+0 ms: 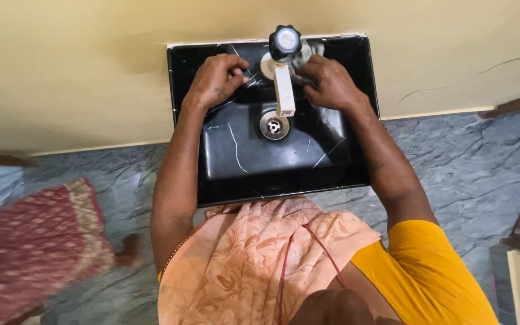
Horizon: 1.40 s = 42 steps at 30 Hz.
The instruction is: The person scrubs a black bathroom sink with a cloth, focusing on the basin, drain, and faucet. They repeatedly wet the cloth under the running tap and wipe different sections of the sink surface.
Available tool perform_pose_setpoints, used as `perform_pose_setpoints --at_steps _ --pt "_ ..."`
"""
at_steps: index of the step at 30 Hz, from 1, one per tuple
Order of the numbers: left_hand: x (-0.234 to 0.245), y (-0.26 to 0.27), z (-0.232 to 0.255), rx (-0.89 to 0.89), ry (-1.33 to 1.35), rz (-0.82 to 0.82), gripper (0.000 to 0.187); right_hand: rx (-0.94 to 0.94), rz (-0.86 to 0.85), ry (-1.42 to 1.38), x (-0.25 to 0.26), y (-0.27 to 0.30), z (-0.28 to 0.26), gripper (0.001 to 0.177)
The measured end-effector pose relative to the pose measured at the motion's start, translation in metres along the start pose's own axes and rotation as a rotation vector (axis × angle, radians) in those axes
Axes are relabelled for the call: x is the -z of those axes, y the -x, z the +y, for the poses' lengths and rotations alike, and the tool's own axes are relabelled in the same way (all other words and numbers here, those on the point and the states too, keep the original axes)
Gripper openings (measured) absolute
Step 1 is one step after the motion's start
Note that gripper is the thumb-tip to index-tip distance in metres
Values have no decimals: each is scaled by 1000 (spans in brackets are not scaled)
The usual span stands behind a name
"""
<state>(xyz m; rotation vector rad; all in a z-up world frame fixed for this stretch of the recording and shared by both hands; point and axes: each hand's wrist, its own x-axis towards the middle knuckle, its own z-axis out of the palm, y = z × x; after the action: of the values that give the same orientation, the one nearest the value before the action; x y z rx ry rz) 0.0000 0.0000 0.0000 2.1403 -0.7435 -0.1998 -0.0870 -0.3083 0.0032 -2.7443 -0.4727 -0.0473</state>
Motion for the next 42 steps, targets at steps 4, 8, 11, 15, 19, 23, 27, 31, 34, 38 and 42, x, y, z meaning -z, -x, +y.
perform_pose_setpoints --at_steps 4,8,11,15,19,23,27,31,34,38,42 --pt "-1 0 -3 -33 27 10 29 -27 -85 -155 13 3 12 32" --pt "-3 1 -5 -37 16 5 31 -139 113 -295 11 6 6 33" --pt "-3 0 -9 -30 30 3 30 36 174 -290 12 1 -1 39" --pt "-2 -2 -10 -42 9 -6 31 42 -95 -230 12 3 2 37" --pt "-2 2 -5 -23 -17 -12 32 -298 -184 63 10 11 33 28" --pt "-3 4 -1 -30 -14 14 34 -410 91 -89 -5 7 76 29" --pt "-2 6 1 -44 -38 16 34 -57 -7 -74 -40 2 99 27" --pt "-4 7 3 -19 -24 22 33 43 -156 -38 -49 4 100 44" --pt "-2 8 4 -13 -31 24 34 -142 -593 -119 -43 1 85 45" --pt "-2 8 4 8 -35 16 35 -95 -702 -370 -24 9 88 43" --pt "-4 8 2 -7 -33 18 35 9 -249 -1007 -1 26 117 36"
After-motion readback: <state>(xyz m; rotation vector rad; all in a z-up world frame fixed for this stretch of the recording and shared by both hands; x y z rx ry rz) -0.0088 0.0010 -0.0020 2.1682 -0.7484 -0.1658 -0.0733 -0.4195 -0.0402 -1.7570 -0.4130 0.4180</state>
